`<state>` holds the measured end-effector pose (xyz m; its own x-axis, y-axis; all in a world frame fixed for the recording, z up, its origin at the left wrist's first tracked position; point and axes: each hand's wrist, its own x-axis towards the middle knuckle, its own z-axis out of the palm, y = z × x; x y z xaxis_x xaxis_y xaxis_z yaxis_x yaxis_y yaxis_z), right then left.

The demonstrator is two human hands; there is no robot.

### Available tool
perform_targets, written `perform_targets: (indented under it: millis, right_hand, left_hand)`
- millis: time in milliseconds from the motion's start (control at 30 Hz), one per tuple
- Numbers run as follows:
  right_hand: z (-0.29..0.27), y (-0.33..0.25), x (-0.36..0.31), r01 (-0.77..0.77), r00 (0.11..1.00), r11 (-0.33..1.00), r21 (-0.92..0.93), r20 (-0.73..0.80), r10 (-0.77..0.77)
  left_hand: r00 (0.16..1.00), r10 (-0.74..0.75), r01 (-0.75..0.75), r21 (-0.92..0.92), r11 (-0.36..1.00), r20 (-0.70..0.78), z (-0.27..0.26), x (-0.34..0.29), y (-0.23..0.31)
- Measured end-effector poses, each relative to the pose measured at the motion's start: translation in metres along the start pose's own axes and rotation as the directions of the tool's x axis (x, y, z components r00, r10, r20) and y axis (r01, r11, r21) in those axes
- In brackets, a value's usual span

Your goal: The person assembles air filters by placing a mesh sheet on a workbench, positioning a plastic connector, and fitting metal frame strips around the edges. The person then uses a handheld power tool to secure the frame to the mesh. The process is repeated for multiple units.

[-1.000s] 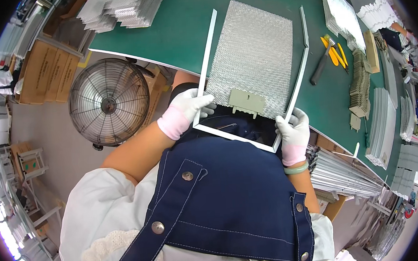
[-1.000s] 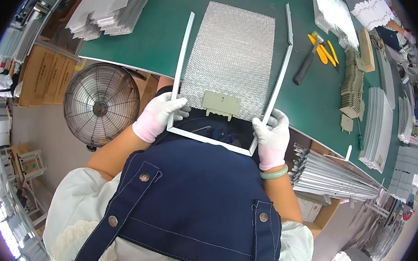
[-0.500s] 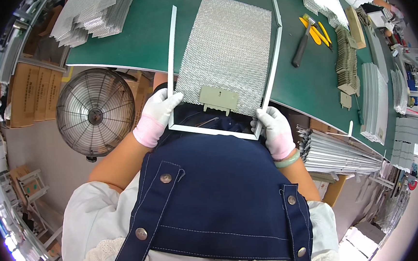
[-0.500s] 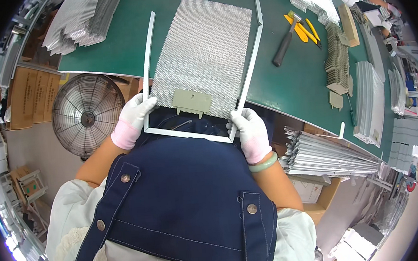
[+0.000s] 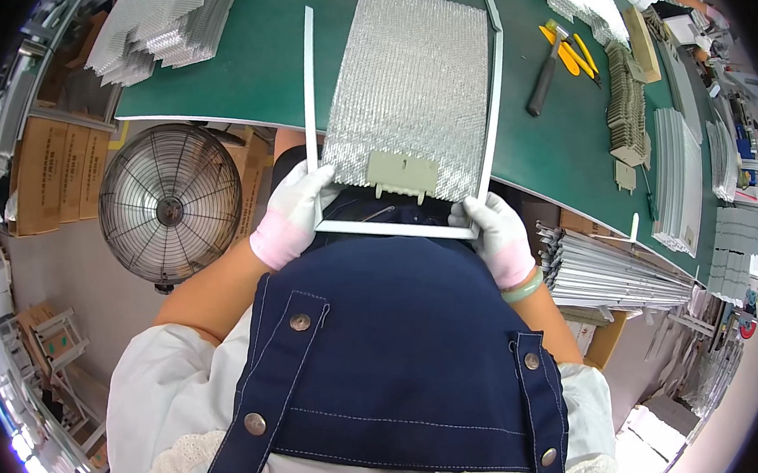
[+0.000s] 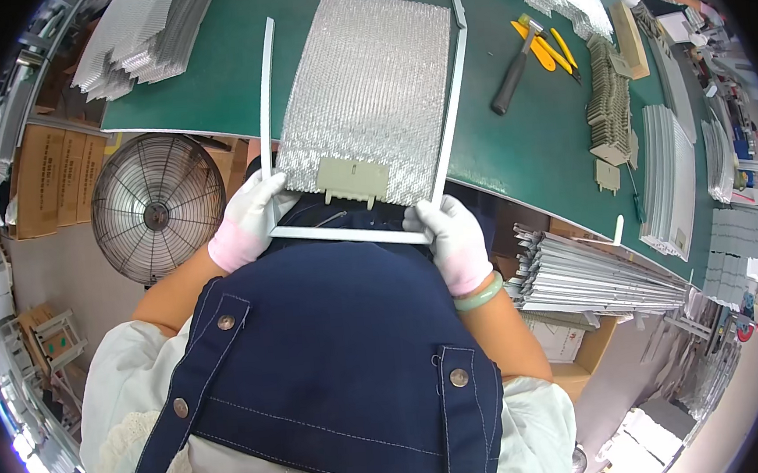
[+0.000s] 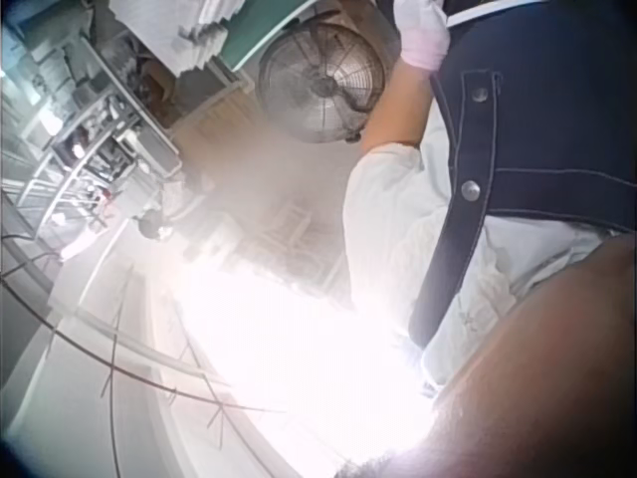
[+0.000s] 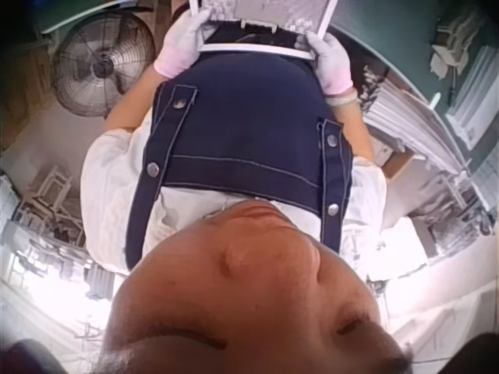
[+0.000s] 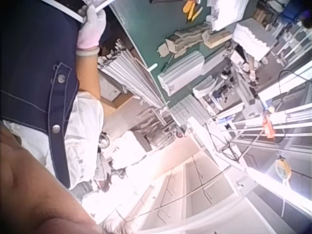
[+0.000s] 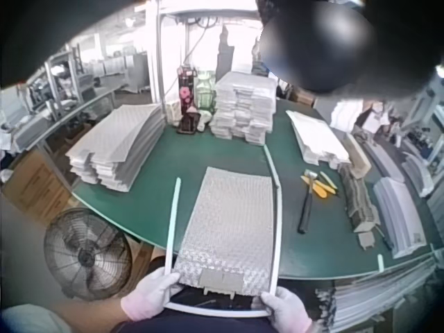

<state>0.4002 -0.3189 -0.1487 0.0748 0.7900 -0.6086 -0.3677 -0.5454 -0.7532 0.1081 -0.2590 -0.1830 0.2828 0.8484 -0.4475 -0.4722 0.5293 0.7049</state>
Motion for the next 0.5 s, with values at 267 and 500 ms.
perform_targets:
  millis: [267, 500]
  right_hand:
    - [-0.001, -0.001, 0.015, 0.027, 0.996, 0.988, 0.150, -0.087, -0.014]
    - [0.004, 0.016, 0.025, 0.147, 0.989, 0.966, 0.213, -0.057, -0.137]
  left_hand:
    - [0.996, -0.068, 0.056, 0.216, 0.975, 0.051, 0.001, 0.024, 0.009]
    - [0.998, 0.060, -0.059, -0.039, 0.997, 0.022, 0.015, 0.024, -0.008]
